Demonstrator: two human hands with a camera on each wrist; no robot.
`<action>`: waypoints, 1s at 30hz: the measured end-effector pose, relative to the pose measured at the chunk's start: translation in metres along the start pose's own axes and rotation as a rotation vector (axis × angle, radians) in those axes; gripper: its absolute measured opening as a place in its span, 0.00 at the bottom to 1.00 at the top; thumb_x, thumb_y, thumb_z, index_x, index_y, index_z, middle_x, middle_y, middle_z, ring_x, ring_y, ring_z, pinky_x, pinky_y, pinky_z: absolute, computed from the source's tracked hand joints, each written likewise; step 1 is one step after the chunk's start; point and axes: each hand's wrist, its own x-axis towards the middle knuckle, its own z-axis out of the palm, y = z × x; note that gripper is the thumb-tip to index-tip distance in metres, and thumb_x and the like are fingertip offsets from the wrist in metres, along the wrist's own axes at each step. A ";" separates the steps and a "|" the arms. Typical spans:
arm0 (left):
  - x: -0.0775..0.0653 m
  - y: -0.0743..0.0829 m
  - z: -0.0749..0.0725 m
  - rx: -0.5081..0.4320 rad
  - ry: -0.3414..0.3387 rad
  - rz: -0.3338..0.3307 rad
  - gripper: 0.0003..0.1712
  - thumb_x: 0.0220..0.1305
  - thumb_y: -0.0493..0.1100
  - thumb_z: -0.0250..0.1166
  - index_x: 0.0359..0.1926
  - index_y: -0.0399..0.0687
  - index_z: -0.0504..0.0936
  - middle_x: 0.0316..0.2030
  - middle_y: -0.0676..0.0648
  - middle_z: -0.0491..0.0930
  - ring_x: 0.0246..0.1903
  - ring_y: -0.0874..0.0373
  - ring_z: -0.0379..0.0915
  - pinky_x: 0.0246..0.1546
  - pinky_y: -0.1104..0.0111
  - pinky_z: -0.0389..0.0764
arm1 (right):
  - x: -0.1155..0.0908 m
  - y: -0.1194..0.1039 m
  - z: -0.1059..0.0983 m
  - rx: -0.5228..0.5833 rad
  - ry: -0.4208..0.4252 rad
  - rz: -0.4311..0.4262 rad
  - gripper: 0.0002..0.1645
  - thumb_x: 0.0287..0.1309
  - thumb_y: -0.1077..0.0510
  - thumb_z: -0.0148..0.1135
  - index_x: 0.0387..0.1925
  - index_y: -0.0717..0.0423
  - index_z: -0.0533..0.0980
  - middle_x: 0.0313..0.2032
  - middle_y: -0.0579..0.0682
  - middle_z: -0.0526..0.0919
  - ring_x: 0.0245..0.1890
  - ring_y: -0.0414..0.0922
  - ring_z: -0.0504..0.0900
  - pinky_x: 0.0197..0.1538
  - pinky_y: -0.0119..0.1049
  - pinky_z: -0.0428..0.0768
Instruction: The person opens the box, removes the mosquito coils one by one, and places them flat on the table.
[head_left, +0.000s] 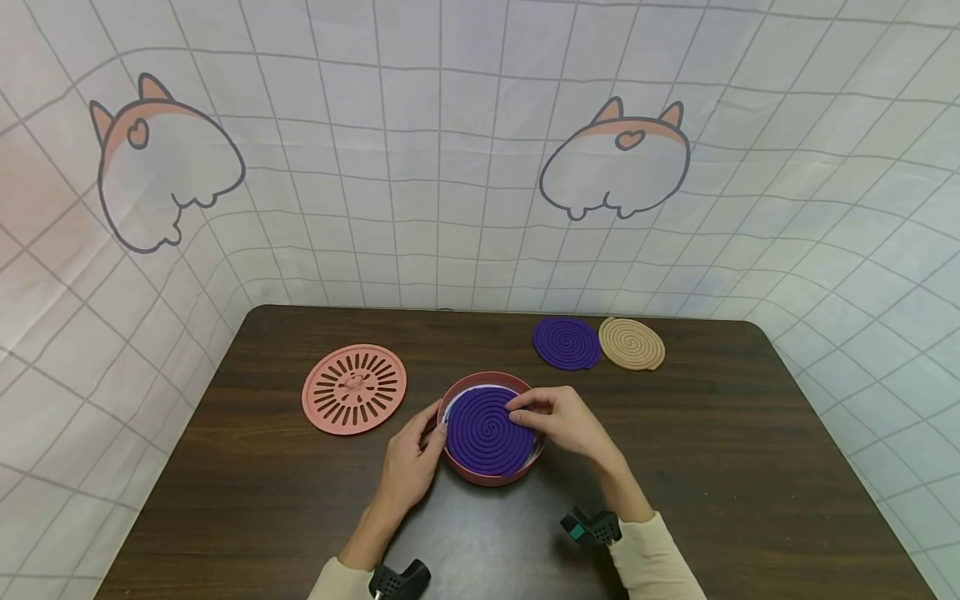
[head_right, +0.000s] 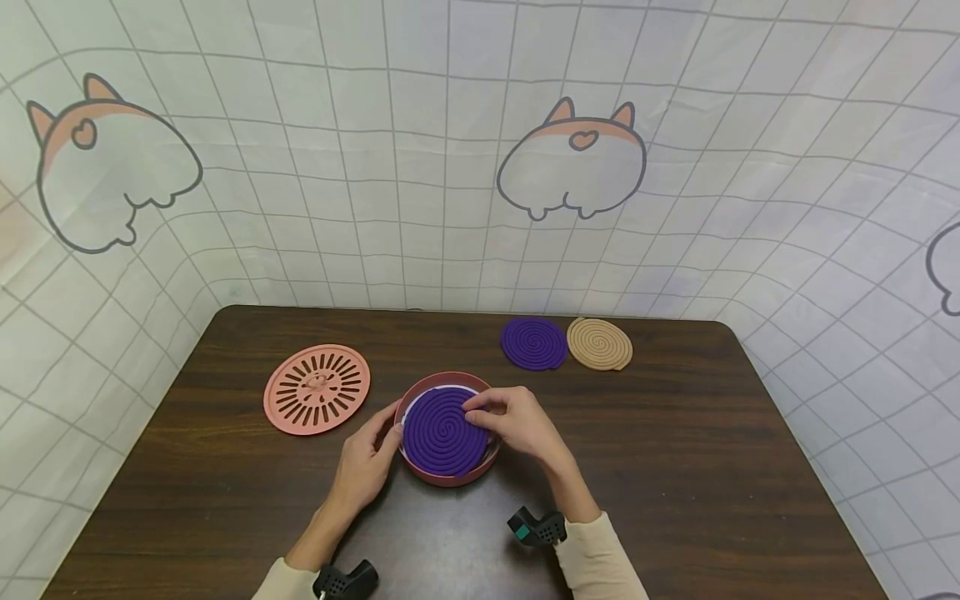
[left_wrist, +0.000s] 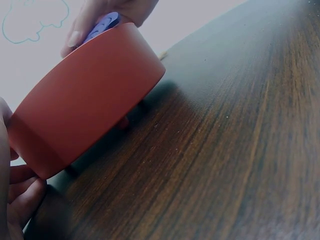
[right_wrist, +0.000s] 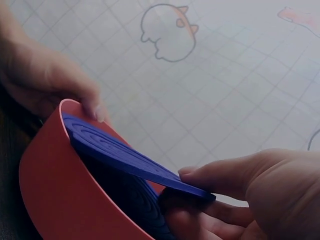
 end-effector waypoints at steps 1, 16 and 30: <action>0.000 0.000 0.000 0.000 0.000 -0.001 0.23 0.73 0.47 0.58 0.66 0.61 0.77 0.59 0.54 0.81 0.55 0.63 0.79 0.55 0.62 0.81 | 0.000 -0.001 0.000 -0.002 0.000 0.000 0.11 0.61 0.58 0.68 0.44 0.58 0.86 0.40 0.56 0.88 0.28 0.35 0.80 0.33 0.26 0.78; 0.001 0.000 0.002 -0.016 0.002 0.003 0.23 0.73 0.47 0.59 0.66 0.59 0.77 0.59 0.53 0.81 0.55 0.63 0.80 0.54 0.66 0.82 | -0.003 -0.003 -0.004 0.052 -0.006 0.041 0.13 0.61 0.59 0.68 0.46 0.61 0.85 0.38 0.58 0.89 0.27 0.34 0.82 0.31 0.28 0.80; 0.000 0.001 0.001 -0.022 0.010 0.003 0.22 0.72 0.46 0.59 0.66 0.59 0.77 0.58 0.53 0.82 0.54 0.63 0.81 0.54 0.65 0.82 | -0.006 0.001 -0.006 0.091 0.096 0.028 0.15 0.61 0.59 0.69 0.47 0.61 0.85 0.34 0.57 0.89 0.25 0.36 0.82 0.30 0.33 0.81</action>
